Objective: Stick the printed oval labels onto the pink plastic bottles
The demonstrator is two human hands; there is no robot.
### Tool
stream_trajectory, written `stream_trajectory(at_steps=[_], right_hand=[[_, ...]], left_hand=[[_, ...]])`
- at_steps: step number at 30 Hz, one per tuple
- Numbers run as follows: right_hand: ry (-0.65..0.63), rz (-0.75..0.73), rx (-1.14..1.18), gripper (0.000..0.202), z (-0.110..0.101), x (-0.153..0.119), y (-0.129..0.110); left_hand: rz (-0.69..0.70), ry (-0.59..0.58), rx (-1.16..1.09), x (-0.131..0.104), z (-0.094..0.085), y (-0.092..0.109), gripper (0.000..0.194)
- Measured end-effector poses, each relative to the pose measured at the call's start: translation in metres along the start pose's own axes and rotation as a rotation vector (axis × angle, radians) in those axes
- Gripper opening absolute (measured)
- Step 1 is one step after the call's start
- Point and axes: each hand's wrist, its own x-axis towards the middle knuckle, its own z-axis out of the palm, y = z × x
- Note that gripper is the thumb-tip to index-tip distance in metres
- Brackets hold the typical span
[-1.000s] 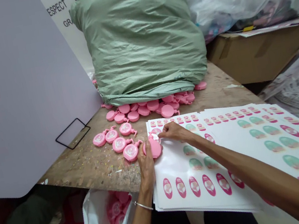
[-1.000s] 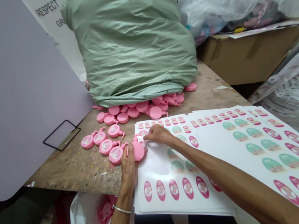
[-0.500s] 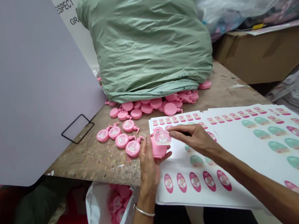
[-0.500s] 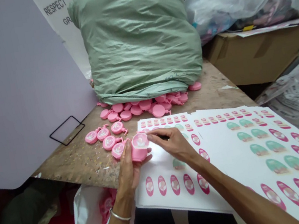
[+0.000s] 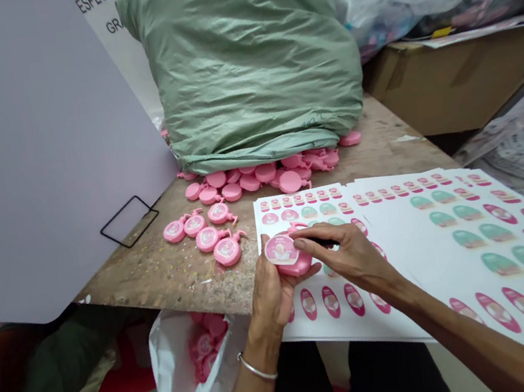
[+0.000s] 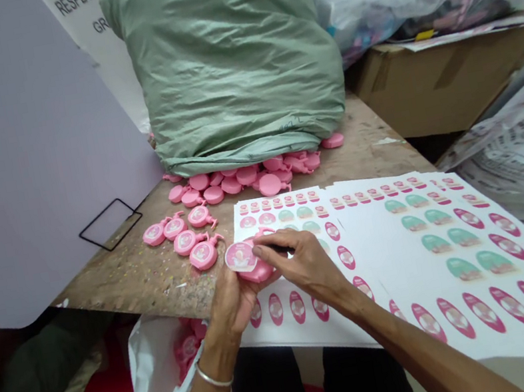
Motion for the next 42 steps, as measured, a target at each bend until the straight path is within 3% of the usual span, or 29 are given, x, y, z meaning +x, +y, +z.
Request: stream_trajectory(at_steps=[6,12,23,42], right_hand=[[0.049,0.137,0.210,0.027,0.005,-0.002,0.009],[0.045,0.172,0.219,0.032,0.003,-0.002,0.016],[0.004,-0.076,-0.127,0.024,-0.023,-0.010,0.002],[0.043,-0.134,-0.164,0.024,-0.020,-0.013,0.006]], left_hand=[[-0.091,0.027,-0.069,-0.003,-0.001,-0.003,0.034],[-0.266,-0.105,-0.126,-0.008,-0.005,0.001,0.040],[-0.296,-0.053,-0.048,-0.010,0.002,0.007,0.054],[-0.254,-0.020,-0.024,-0.007,0.008,0.006,0.049]])
